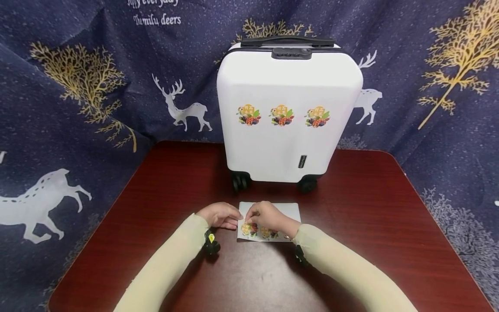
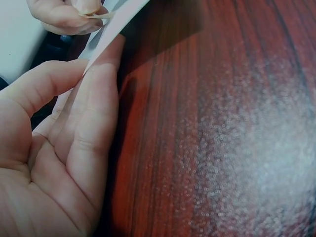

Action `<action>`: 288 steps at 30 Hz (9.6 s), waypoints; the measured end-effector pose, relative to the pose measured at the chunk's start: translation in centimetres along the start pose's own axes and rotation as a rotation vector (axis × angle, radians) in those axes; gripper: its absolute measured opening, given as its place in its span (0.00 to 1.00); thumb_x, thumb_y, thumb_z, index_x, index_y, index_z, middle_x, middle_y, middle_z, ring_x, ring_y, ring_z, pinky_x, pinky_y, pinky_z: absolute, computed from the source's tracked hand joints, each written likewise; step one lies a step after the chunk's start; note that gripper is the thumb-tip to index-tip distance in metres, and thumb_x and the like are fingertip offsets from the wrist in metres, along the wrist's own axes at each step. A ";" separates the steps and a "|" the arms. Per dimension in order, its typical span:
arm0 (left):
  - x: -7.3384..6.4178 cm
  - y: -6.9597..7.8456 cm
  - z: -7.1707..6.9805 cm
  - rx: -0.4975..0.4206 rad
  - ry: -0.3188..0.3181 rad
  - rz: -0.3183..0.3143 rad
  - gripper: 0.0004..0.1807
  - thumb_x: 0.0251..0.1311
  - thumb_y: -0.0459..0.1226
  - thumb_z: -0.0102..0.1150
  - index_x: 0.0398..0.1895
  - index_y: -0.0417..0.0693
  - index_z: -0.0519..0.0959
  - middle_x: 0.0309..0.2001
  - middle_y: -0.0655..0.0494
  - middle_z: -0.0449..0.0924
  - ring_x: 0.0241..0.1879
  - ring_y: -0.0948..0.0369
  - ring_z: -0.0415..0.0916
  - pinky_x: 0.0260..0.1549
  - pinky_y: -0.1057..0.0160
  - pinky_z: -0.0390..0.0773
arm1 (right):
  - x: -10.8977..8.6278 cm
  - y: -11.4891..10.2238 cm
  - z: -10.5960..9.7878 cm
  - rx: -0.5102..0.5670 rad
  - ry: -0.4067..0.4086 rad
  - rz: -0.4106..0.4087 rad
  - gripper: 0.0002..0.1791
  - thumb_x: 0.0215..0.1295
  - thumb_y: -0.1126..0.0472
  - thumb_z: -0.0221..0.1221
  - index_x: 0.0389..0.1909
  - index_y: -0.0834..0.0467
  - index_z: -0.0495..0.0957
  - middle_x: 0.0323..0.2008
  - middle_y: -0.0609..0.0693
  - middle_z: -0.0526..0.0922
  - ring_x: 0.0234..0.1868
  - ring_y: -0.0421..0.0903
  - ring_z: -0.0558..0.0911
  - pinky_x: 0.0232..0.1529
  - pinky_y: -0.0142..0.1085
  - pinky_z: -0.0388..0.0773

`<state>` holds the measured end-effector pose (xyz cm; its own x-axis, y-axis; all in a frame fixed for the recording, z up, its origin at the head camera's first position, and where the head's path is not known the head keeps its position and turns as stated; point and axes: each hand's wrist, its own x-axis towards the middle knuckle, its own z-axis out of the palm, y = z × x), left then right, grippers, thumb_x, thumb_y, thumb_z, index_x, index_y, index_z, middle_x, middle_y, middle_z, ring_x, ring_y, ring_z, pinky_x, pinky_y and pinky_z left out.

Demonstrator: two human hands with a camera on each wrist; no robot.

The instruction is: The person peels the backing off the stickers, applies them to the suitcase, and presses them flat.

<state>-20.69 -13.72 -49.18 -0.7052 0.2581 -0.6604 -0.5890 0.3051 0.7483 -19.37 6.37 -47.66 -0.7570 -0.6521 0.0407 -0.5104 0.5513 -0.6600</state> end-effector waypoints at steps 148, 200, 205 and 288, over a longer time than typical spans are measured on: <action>-0.3 0.0 -0.2 0.007 0.032 0.004 0.13 0.64 0.30 0.63 0.50 0.36 0.76 0.32 0.57 0.80 0.28 0.64 0.78 0.31 0.67 0.87 | 3.9 -6.9 -11.0 0.307 0.504 0.192 0.09 0.70 0.63 0.64 0.43 0.64 0.87 0.46 0.61 0.90 0.42 0.51 0.87 0.37 0.27 0.74; 0.2 -0.2 -0.2 0.015 0.033 0.007 0.14 0.64 0.29 0.63 0.51 0.35 0.77 0.36 0.53 0.82 0.29 0.63 0.80 0.38 0.63 0.89 | 5.6 -8.2 -11.1 0.369 0.769 0.304 0.09 0.67 0.61 0.67 0.42 0.62 0.89 0.43 0.60 0.91 0.41 0.48 0.86 0.34 0.25 0.71; 0.1 -0.1 -0.3 0.007 0.027 0.007 0.14 0.65 0.29 0.63 0.52 0.36 0.76 0.36 0.54 0.81 0.29 0.63 0.79 0.36 0.64 0.89 | 5.6 -8.1 -11.0 0.358 0.788 0.307 0.09 0.67 0.61 0.67 0.41 0.62 0.89 0.42 0.59 0.91 0.41 0.49 0.86 0.34 0.26 0.71; -0.2 0.0 -0.1 0.005 0.029 0.011 0.17 0.65 0.29 0.62 0.55 0.33 0.74 0.36 0.53 0.79 0.29 0.64 0.79 0.35 0.66 0.88 | 2.3 -6.4 -11.0 0.212 0.660 0.280 0.15 0.72 0.52 0.63 0.43 0.62 0.85 0.41 0.60 0.87 0.41 0.52 0.83 0.37 0.32 0.74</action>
<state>-20.55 -13.84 -49.07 -0.7227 0.2345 -0.6501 -0.5795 0.3069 0.7550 -22.33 7.07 -35.10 -0.9688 -0.0172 0.2473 -0.2232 0.4949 -0.8398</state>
